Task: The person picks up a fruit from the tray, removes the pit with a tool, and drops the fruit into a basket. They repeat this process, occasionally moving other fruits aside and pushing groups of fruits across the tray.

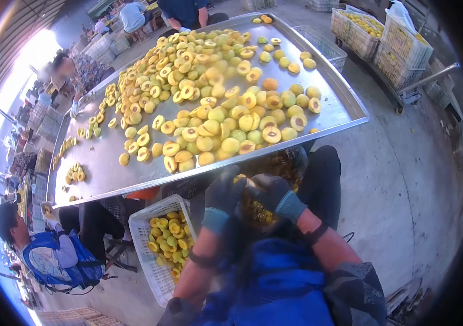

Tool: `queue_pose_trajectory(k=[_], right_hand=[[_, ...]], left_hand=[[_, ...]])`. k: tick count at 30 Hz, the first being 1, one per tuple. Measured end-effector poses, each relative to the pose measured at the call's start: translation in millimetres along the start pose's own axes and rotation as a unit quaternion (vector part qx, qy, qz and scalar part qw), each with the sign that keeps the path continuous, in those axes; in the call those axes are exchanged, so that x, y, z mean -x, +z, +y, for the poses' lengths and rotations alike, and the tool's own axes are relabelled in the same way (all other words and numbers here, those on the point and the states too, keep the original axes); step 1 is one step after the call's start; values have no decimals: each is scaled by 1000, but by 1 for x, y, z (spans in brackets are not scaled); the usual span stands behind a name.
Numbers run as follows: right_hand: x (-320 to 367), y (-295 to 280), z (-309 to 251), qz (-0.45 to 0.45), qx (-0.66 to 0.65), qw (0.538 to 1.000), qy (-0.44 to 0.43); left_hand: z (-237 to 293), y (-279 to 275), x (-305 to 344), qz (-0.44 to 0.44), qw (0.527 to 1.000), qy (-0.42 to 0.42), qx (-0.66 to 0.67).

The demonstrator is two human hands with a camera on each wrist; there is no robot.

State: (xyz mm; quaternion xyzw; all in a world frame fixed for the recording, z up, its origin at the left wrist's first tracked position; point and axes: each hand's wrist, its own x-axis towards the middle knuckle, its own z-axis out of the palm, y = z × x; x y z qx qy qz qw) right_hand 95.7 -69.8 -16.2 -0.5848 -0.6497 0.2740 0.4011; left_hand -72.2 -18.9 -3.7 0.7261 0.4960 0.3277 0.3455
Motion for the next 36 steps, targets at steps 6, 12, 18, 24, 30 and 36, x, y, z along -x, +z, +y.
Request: queue_pose_trajectory(k=[6,12,18,24,30,36], right_hand=[[13,-24,36,1,50,998,24],[12,-77,49,22,-116,975,191],[-4,-89,67,96,-233,955,156],[-36,-121,58,82,-491,848,183],[-66,-153,34,175,-230,957,34],[-82,-156,18,217,-104,968,-71]], left_hand=[[-17,29,2,-65,997,24,-22],[-24,54,-10,-24,999,-15,-33],[8,27,-70,12,785,-29,619],[-19,38,-119,-35,721,74,688],[88,65,-98,114,957,104,245],[110,73,-99,115,979,82,150]])
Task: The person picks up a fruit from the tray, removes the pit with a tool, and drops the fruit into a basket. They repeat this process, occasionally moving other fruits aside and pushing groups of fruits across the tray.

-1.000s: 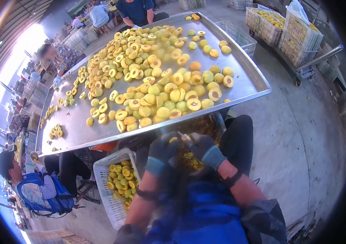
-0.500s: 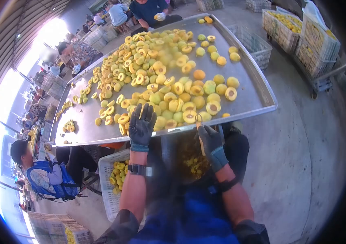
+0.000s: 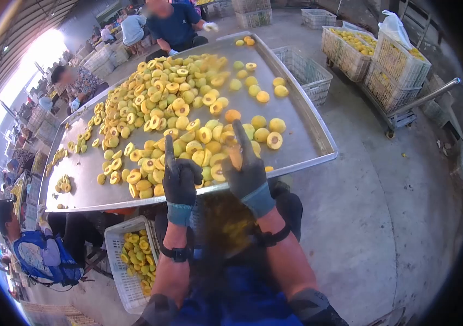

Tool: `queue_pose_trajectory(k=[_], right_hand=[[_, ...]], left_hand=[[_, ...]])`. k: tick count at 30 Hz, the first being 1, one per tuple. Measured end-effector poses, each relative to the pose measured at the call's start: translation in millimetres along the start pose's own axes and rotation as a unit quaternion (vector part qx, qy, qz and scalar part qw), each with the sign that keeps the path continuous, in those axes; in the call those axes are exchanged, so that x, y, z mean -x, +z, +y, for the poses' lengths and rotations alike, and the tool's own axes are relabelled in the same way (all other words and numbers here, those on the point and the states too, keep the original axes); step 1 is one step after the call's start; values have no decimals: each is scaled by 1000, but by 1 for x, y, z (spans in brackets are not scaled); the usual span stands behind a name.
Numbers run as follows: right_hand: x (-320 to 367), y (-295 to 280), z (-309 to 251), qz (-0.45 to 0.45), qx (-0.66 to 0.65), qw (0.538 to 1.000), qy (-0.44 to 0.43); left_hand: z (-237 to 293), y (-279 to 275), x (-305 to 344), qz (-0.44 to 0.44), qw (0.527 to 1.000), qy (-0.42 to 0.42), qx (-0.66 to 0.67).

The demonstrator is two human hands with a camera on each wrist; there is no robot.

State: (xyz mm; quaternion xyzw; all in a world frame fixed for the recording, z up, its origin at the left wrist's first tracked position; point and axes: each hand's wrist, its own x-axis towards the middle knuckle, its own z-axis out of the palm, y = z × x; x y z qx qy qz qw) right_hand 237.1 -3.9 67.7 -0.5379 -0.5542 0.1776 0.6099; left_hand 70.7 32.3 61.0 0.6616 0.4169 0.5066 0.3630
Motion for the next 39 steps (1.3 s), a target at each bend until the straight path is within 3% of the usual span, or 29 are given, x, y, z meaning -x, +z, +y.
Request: queue_pose_trajectory(k=[3,8,12,14,18,23,26,35,39], right_hand=[[1,4,-8,-8,41,998,-54],[-4,21,-18,-12,5,1000,19],[-20,33,-11,37,87,993,-65],[-26,39,-9,37,112,992,-49],[-30,52,-13,17,37,999,23],[-39,60,-11,13,28,999,22],[-47,64,-14,-2,21,998,51],[-52,69,0,-8,61,998,13],[-53,71,-8,-18,56,997,43]], left_hand=[[-1,4,-2,7,1000,20,13],[4,-2,-10,34,998,41,19],[-12,-14,-18,56,996,68,14],[-23,-18,-20,50,996,72,8],[-19,-27,-27,43,998,28,20],[-51,-31,-36,56,995,74,-21],[-53,-32,-40,43,998,31,16],[-53,-27,-48,35,998,46,-11],[-42,-26,-50,57,998,35,18]])
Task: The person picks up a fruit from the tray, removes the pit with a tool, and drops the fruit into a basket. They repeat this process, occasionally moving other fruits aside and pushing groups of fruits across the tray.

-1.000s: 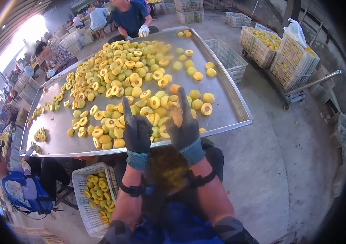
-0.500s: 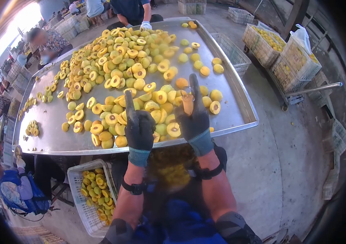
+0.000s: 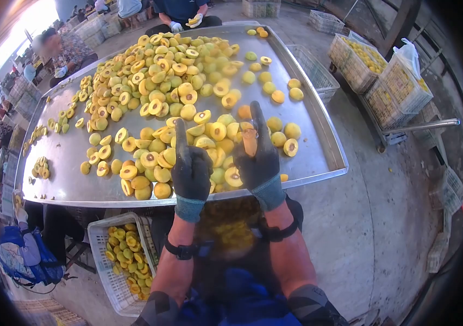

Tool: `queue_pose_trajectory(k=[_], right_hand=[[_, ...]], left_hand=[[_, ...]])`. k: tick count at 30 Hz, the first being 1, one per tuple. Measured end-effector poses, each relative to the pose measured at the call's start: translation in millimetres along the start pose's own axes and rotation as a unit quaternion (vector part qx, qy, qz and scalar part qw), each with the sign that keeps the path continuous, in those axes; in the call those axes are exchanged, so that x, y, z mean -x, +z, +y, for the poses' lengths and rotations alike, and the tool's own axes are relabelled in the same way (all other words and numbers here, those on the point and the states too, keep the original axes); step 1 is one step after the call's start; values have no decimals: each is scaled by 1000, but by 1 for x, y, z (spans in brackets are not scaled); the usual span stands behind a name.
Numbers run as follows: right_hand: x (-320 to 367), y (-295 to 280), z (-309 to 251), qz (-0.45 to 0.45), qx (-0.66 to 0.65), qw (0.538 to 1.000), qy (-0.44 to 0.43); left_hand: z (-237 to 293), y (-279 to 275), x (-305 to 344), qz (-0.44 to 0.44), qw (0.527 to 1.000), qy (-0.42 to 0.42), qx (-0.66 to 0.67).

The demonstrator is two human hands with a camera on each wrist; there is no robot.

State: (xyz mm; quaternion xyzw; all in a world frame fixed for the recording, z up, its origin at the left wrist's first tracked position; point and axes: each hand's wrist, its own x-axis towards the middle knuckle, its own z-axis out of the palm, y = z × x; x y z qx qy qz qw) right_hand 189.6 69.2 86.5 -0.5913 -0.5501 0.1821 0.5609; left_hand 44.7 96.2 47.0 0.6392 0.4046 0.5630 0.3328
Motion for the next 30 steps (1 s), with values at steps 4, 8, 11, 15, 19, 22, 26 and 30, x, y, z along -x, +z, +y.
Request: queue_pose_trajectory(k=[4,8,11,15,19,22,26,30], right_hand=[[1,1,1,8,10,1000,-15],[1,-2,-1,6,-4,1000,-26],[3,-3,4,11,20,999,-33],[4,-4,9,3,25,999,-31],[14,-5,20,-40,-169,983,64],[29,-6,25,-31,-152,983,100],[54,-6,64,12,-167,963,213],[78,-1,121,84,-187,942,265]], left_hand=[[1,0,0,-8,1000,-11,6],[-2,0,1,-9,1000,-6,1],[-4,-2,0,-10,1000,-2,-2],[-6,-7,1,-14,998,-28,53],[-14,-18,2,-55,865,-110,486],[-41,-30,-1,-44,674,-143,723],[-80,-33,-16,19,897,-56,439],[-140,-32,-33,72,785,-79,611]])
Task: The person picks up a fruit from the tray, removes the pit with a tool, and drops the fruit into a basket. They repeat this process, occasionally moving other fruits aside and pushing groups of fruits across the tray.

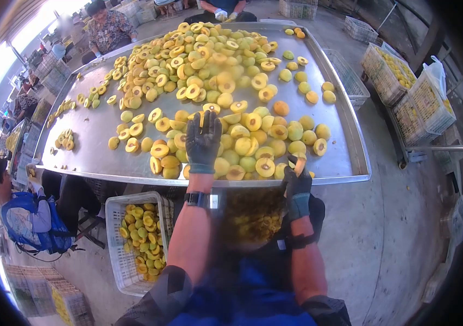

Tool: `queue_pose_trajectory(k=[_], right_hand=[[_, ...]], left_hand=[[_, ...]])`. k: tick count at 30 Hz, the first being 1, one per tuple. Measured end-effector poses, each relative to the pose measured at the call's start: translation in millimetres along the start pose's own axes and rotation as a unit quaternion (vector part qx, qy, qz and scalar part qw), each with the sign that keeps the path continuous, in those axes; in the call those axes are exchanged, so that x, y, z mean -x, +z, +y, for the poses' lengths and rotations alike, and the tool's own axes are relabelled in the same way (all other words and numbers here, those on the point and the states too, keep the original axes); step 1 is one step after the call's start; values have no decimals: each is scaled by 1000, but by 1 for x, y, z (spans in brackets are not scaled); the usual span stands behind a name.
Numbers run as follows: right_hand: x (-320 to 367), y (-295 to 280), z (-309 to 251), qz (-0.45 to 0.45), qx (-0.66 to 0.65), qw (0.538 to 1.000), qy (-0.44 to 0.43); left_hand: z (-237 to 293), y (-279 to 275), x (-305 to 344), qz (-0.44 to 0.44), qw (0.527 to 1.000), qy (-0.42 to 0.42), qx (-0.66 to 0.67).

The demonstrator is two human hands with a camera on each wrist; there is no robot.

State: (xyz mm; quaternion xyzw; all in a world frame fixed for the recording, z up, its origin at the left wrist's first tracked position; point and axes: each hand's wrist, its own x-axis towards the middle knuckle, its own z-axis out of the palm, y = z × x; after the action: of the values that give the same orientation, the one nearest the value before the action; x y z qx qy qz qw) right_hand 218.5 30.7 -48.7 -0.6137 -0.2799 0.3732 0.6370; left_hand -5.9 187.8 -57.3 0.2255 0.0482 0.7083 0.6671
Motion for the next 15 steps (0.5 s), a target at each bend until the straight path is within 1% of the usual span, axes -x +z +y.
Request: queue_pose_trajectory(k=[1,4,5,6,7,8,9,10,13,14,15], right_hand=[[-1,-2,2,20,2,1000,-5],[4,-13,8,35,25,999,13],[-1,-10,9,37,28,999,8],[-9,-16,22,28,46,998,-9],[-9,-12,18,26,16,999,20],[-9,-12,14,25,-12,998,51],[-7,-12,12,24,-39,995,84],[-9,-14,14,18,-63,994,93],[-14,-18,13,8,-46,994,94],[-21,-19,23,23,-68,994,87],[-18,-20,19,15,-70,993,94]], left_hand=[[-3,-7,-5,4,986,-39,165],[-11,-25,-23,50,973,-56,220],[-12,-25,-34,30,995,-21,94],[-13,-22,-44,19,999,17,-45],[-9,-6,-52,19,984,56,-170],[0,7,-54,71,997,10,28],[7,19,-53,118,966,-42,225],[7,17,-57,105,967,-39,229],[12,30,-62,99,969,-39,222],[12,35,-65,115,964,-38,238],[13,37,-65,107,965,-38,235]])
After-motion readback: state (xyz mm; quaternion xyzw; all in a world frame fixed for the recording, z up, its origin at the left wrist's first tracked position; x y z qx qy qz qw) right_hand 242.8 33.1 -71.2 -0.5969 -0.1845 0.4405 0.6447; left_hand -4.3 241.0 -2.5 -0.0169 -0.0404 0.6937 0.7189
